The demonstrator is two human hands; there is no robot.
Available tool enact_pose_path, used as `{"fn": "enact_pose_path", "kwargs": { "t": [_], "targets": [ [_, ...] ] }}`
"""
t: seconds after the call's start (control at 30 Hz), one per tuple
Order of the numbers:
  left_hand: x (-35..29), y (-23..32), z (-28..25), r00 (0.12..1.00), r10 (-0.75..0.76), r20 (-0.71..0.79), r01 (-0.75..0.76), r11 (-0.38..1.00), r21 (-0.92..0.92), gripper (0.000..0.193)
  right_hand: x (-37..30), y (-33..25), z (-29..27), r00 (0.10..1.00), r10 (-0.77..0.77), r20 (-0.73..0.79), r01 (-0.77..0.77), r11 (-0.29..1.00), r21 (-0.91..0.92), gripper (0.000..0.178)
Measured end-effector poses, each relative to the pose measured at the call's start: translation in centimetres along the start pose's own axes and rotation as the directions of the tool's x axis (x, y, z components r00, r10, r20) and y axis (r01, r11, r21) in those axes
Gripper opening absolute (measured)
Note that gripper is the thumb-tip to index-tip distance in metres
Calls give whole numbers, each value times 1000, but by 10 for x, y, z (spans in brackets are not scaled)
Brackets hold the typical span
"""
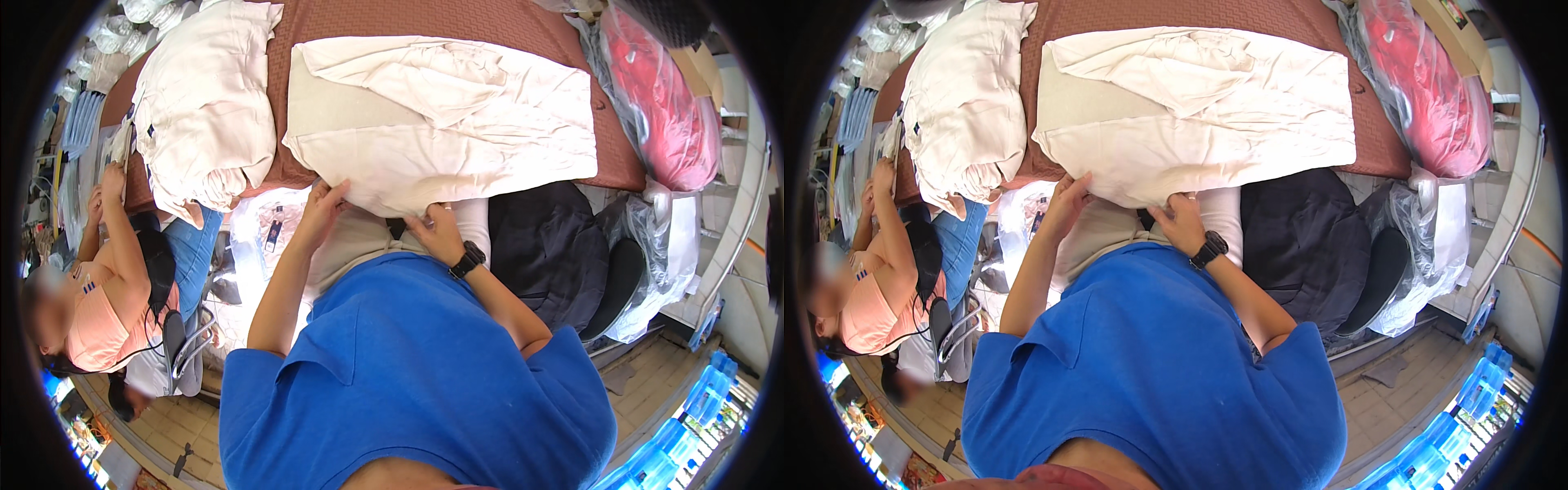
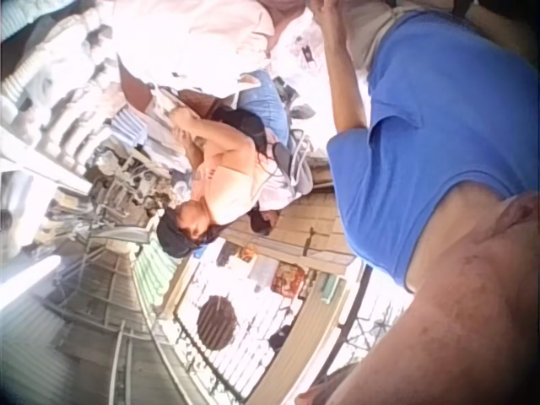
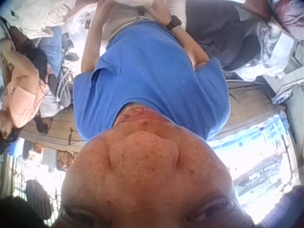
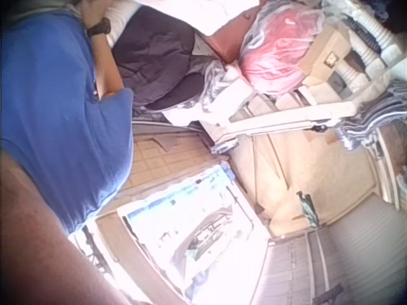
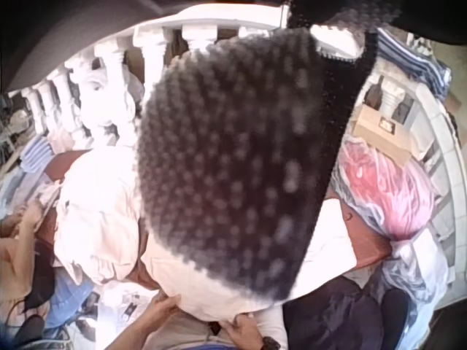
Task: The person folds pink shirts on a table, uses a cardboard template to ensure uniform folding, places each folded shirt into a plastic bag, and then seals the bag.
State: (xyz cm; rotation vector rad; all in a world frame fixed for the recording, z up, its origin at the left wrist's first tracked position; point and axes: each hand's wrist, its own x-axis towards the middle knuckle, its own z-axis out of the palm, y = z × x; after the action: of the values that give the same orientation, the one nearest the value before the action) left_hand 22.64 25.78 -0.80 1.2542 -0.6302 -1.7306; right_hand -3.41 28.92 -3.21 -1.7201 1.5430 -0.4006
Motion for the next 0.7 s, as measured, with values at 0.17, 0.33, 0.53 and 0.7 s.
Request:
{"fn": "enact_pose_path", "kwargs": {
  "t": [0.17, 0.33, 0.53, 0.7],
  "targets": [
    [0, -5, -39, 901, 392, 185, -427, 727, 538, 25, -12, -23, -19, 998, -25, -53, 58, 582, 811, 33],
    [10, 2, -33, 576, 800, 167, -596, 272, 755, 28, -11, -47, -49, 990, -120, 74, -13, 444, 896, 43],
    [34, 52, -37, 450, 762, 464, -508, -209, 836, 33, 2, -56, -80, 971, -105, 217, -151, 437, 887, 47],
    [56, 65, -50, 538, 696, 476, -628, -46, 777, 23, -6, -39, -60, 887, -60, 458, -259, 756, 601, 52]
  ]
}}
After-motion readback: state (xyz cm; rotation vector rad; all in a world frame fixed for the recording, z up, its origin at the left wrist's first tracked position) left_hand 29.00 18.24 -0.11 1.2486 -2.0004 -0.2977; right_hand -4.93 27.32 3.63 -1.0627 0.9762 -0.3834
